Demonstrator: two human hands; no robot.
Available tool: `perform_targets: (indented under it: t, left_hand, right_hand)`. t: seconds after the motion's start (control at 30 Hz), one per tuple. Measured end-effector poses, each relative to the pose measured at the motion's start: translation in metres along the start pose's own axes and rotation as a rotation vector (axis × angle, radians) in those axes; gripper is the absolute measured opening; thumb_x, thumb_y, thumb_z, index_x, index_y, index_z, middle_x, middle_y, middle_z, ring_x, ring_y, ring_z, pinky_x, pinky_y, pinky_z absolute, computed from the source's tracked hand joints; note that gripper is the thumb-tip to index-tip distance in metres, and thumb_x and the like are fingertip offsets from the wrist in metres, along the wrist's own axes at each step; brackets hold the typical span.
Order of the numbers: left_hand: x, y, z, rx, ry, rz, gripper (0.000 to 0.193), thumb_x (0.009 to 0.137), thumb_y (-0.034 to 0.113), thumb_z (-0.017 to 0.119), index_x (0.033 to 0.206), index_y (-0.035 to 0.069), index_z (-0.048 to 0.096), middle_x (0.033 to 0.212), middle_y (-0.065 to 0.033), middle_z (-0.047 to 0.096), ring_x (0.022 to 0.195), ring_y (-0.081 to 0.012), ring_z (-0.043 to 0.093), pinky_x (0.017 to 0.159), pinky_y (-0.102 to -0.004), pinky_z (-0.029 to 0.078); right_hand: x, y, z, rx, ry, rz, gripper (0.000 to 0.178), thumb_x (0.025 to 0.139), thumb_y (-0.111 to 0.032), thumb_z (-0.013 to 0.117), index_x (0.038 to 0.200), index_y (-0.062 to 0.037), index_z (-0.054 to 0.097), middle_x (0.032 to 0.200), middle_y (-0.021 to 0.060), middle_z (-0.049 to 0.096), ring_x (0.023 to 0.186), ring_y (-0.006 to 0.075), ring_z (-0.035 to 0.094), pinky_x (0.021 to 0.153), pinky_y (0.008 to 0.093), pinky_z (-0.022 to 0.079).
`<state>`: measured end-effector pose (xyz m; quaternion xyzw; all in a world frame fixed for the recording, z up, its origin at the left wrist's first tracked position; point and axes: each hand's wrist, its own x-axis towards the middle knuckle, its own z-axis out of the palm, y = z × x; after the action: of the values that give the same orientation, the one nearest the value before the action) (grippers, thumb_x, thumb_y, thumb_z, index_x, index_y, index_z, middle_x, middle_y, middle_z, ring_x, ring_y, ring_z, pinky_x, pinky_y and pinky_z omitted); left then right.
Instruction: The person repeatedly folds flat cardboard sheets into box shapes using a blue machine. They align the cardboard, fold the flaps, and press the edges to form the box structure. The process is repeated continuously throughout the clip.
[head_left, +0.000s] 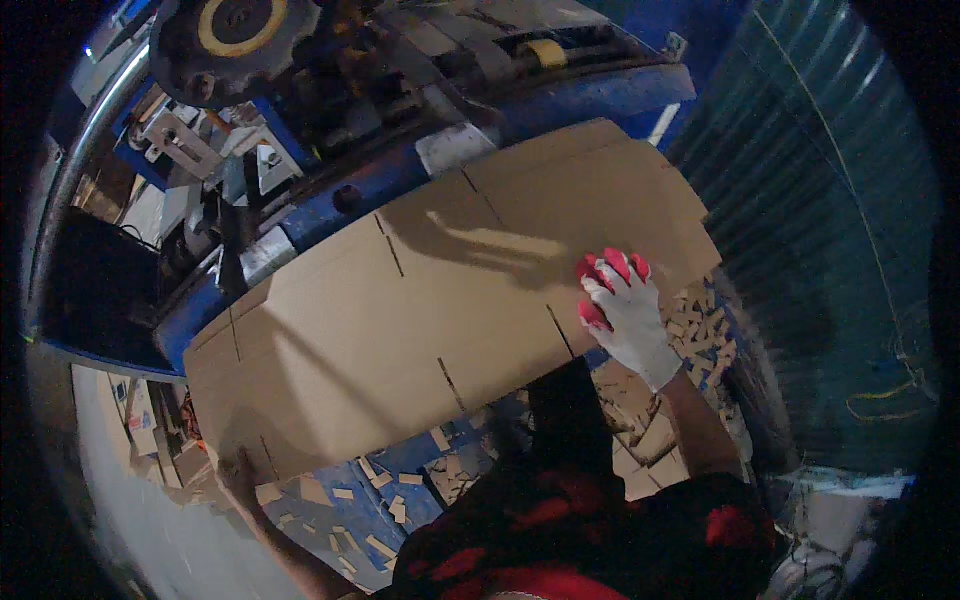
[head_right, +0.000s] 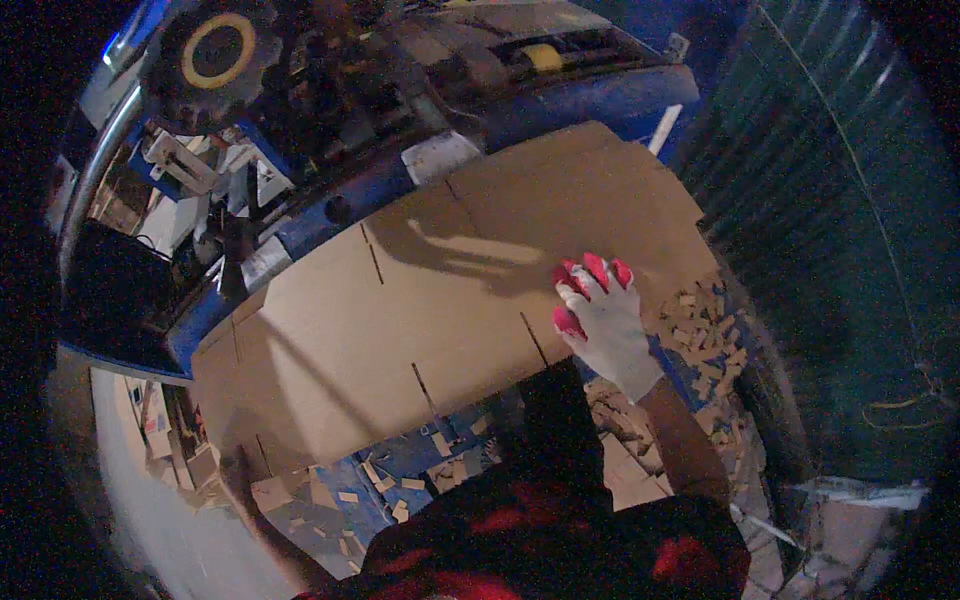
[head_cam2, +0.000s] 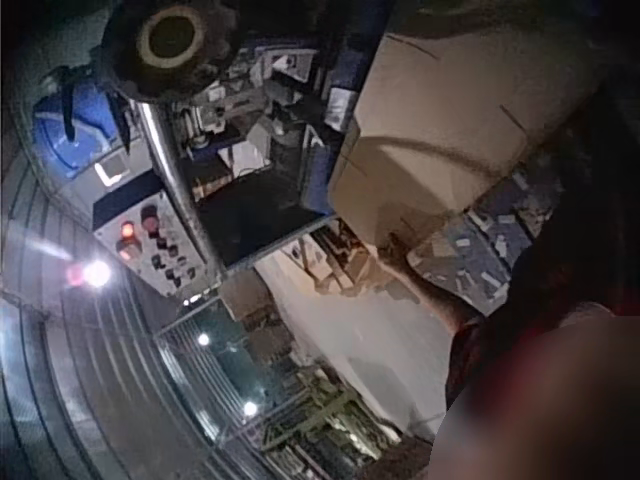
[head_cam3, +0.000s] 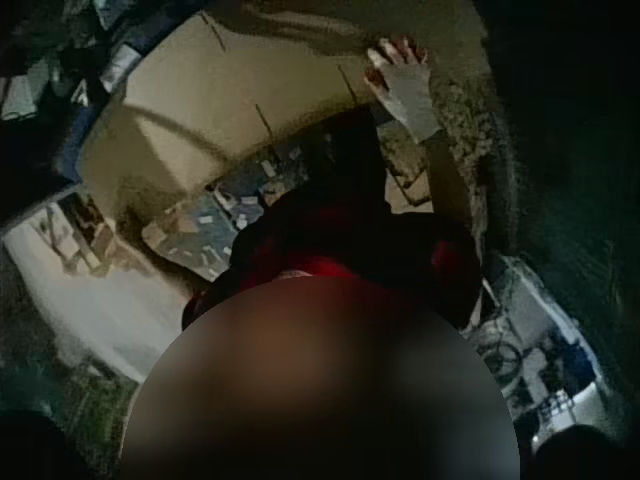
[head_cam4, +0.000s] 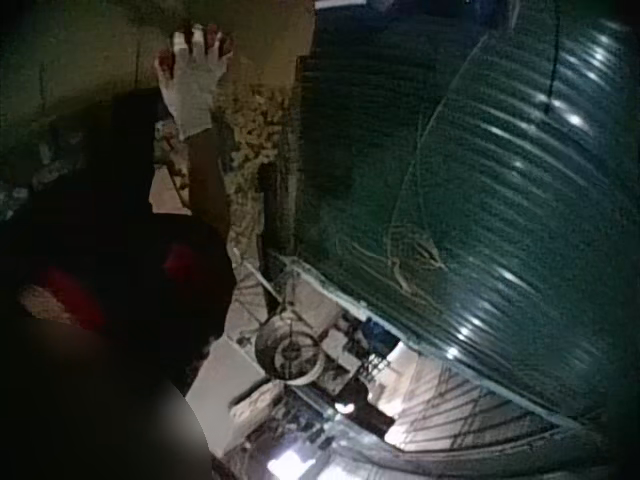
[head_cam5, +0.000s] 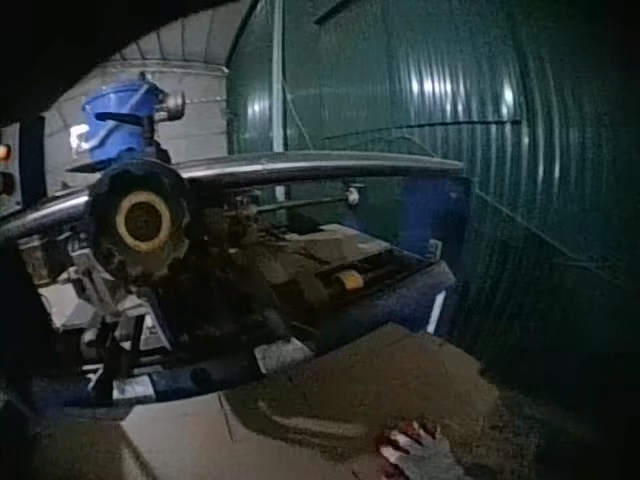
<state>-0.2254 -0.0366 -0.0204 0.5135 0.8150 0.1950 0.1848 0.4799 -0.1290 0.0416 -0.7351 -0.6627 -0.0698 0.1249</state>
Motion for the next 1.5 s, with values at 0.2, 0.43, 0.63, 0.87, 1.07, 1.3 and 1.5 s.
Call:
perform_targets:
  t: [0.2,0.43,0.63,0.87,1.07,1.3,1.5]
  left_hand:
    - [-0.015,0.004,-0.016,0.397,0.206,0.092,0.073,0.070,0.054,0.075,0.114,-0.003,0.059,0.105,-0.0247,0.063,0.101,-0.0374,0.059,0.086,-0.0477,0.045]
    - [-0.056,0.048,-0.047,-0.243,0.492,0.413,0.057,0.083,0.035,0.070,0.122,-0.003,0.054,0.120,-0.0187,0.057,0.109,-0.0330,0.055,0.094,-0.0405,0.043]
    - [-0.084,0.072,0.006,-0.722,0.158,0.223,0.050,0.092,0.025,0.059,0.134,-0.001,0.046,0.127,-0.0137,0.055,0.113,-0.0260,0.053,0.100,-0.0365,0.037]
    - [-0.079,0.123,0.067,-0.066,0.196,0.869,0.064,0.075,-0.005,0.062,0.136,0.001,0.044,0.131,-0.0202,0.053,0.120,-0.0358,0.051,0.101,-0.0401,0.040]
    - [-0.046,0.210,0.084,-0.073,0.250,1.005,0.071,0.068,-0.008,0.063,0.136,0.003,0.045,0.132,-0.0207,0.051,0.124,-0.0376,0.048,0.102,-0.0415,0.041]
    - [0.035,0.255,0.109,-0.102,0.205,0.933,0.068,0.070,-0.005,0.063,0.136,0.003,0.045,0.136,-0.0213,0.047,0.122,-0.0387,0.048,0.102,-0.0414,0.041]
    - [0.149,0.324,0.132,0.384,0.370,0.805,0.053,0.086,0.004,0.050,0.138,0.004,0.040,0.120,-0.0235,0.054,0.099,-0.0438,0.055,0.086,-0.0476,0.047]
  right_hand:
    - [-0.055,0.037,0.034,0.173,0.836,0.706,0.062,0.081,-0.031,0.069,0.133,-0.0068,0.046,0.138,0.0127,0.041,0.128,0.0316,0.037,0.105,0.0482,0.032]
    - [-0.039,0.070,0.042,1.506,0.648,0.703,0.071,0.079,0.006,0.064,0.142,-0.0049,0.034,0.129,0.0080,0.047,0.113,0.0193,0.051,0.094,0.0299,0.044]
    - [-0.045,-0.033,-0.013,1.176,0.447,0.309,0.060,0.078,0.005,0.064,0.133,-0.0012,0.039,0.130,0.0131,0.048,0.121,0.0221,0.046,0.097,0.0336,0.042]
    - [-0.005,-0.090,0.003,0.016,-0.048,-0.555,0.062,0.075,-0.004,0.056,0.134,-0.0164,0.046,0.137,0.0138,0.043,0.126,0.0372,0.041,0.105,0.0591,0.028]
    - [0.077,-0.066,0.044,-0.095,-0.087,-0.515,0.056,0.076,-0.004,0.053,0.129,-0.0242,0.054,0.132,0.0086,0.049,0.120,0.0336,0.047,0.104,0.0573,0.030]
    - [0.180,-0.057,0.082,-0.045,0.128,-0.598,0.052,0.079,-0.007,0.054,0.128,-0.0241,0.054,0.123,0.0077,0.054,0.122,0.0302,0.046,0.107,0.0536,0.029]
    - [0.304,-0.075,0.108,-0.203,0.252,-0.454,0.040,0.081,-0.012,0.055,0.119,-0.0172,0.060,0.108,0.0115,0.059,0.105,0.0311,0.057,0.088,0.0473,0.046]
